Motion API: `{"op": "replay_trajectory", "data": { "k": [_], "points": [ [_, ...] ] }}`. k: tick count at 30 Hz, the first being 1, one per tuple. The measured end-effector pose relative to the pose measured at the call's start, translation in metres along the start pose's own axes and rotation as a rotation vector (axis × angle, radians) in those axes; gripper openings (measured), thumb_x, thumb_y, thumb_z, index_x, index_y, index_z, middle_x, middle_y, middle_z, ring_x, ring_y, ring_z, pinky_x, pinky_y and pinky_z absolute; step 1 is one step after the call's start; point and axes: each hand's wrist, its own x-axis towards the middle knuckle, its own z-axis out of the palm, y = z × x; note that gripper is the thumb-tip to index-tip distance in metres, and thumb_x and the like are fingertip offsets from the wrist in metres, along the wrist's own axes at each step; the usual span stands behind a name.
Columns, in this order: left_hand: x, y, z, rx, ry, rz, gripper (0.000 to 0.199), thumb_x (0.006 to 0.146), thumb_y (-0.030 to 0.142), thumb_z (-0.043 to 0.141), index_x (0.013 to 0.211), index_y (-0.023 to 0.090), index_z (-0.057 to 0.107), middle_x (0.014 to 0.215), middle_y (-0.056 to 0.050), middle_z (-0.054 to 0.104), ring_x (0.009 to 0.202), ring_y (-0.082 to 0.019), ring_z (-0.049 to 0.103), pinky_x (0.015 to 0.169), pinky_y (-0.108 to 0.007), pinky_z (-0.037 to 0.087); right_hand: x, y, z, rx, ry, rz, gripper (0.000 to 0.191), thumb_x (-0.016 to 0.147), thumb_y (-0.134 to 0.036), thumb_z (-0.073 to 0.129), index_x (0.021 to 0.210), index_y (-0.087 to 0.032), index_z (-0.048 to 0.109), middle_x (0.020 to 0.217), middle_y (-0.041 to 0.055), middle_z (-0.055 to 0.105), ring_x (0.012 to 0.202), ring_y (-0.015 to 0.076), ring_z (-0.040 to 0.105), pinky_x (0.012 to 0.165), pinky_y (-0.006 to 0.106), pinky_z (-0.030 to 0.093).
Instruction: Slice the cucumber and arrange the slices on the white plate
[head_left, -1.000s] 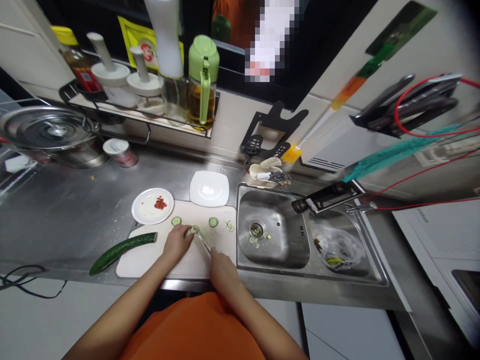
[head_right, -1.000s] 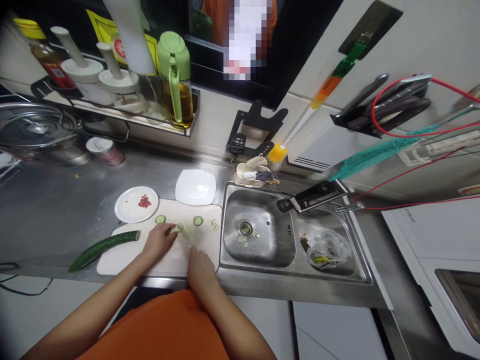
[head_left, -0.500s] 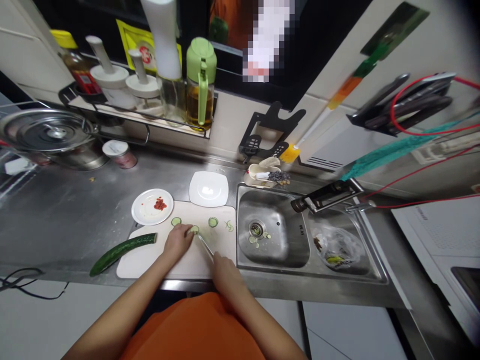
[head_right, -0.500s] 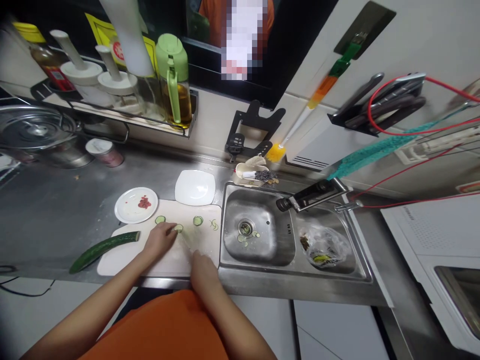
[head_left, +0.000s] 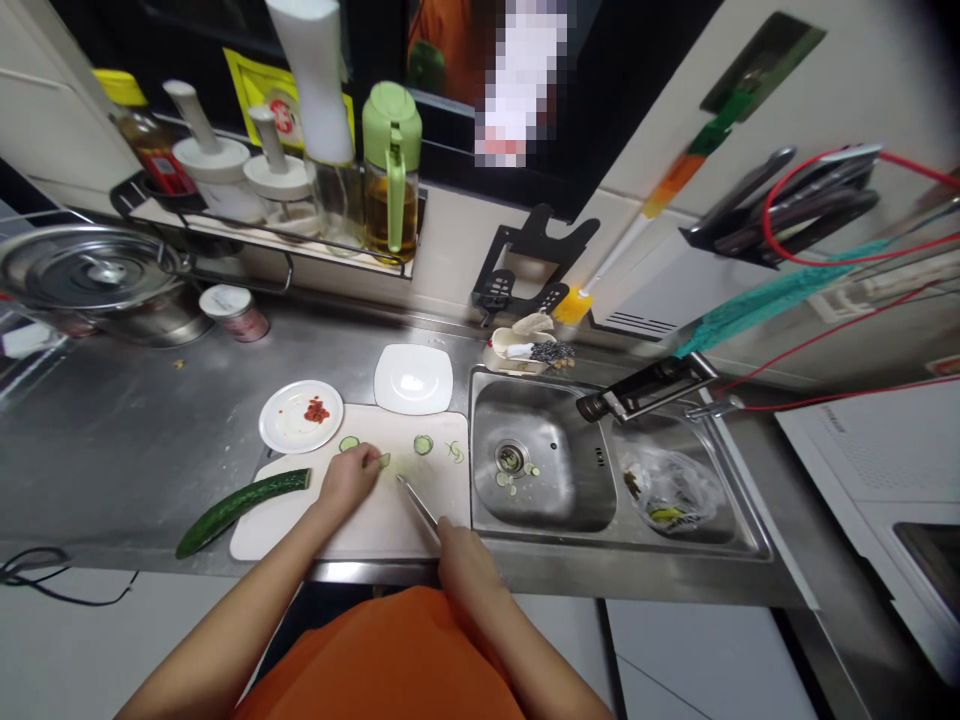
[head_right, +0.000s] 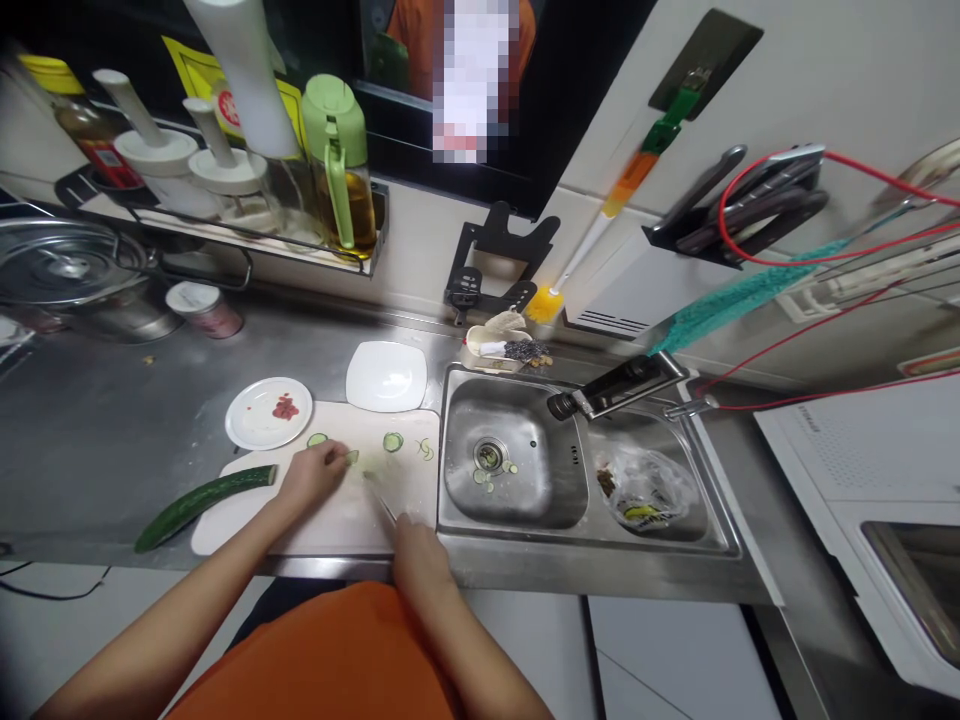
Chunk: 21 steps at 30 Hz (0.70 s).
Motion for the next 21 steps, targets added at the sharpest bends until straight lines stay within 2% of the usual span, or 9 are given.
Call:
{"op": "replay_trajectory", "data": {
  "k": [6, 9, 15, 21],
  "points": [
    [0.008, -0.018, -0.027, 0.067, 0.093, -0.115, 0.019, 0.078, 0.035, 0.050, 0.079, 0.021, 0.063, 0.071, -0.001, 0.068, 0.063, -0.015, 0.059, 0.061, -0.023, 0.039, 0.001, 0.001, 0.000, 0.000, 0.013, -0.014, 0.037, 0.082, -0.003, 0.035, 0.112, -0.019, 0.051, 0.094, 0.0126, 0.066, 0.093, 0.0251, 0.063, 0.068, 0.029, 0.043],
    [0.011, -0.021, -0.035, 0.164, 0.087, -0.175, 0.022, 0.080, 0.037, 0.048, 0.087, 0.022, 0.063, 0.075, -0.004, 0.069, 0.066, -0.019, 0.060, 0.061, -0.025, 0.039, 0.001, 0.001, 0.000, -0.005, 0.005, -0.010, 0.038, 0.082, -0.002, 0.034, 0.112, -0.018, 0.051, 0.096, 0.0129, 0.066, 0.093, 0.0250, 0.063, 0.068, 0.029, 0.044],
    [0.011, -0.017, -0.037, 0.350, 0.034, -0.194, 0.028, 0.085, 0.036, 0.040, 0.095, 0.021, 0.062, 0.081, -0.009, 0.068, 0.073, -0.024, 0.061, 0.063, -0.029, 0.040, 0.004, 0.003, 0.003, -0.012, 0.011, -0.010, 0.040, 0.081, -0.003, 0.035, 0.114, -0.019, 0.051, 0.097, 0.0124, 0.065, 0.093, 0.0240, 0.063, 0.068, 0.028, 0.044],
    [0.009, -0.015, -0.034, 0.366, 0.086, -0.100, 0.030, 0.086, 0.030, 0.038, 0.096, 0.021, 0.065, 0.100, -0.010, 0.064, 0.083, -0.021, 0.061, 0.068, -0.028, 0.042, 0.004, 0.003, 0.004, -0.009, 0.025, -0.012, 0.038, 0.081, -0.003, 0.037, 0.112, -0.019, 0.051, 0.094, 0.0118, 0.065, 0.092, 0.0229, 0.064, 0.067, 0.027, 0.044]
  ]
}}
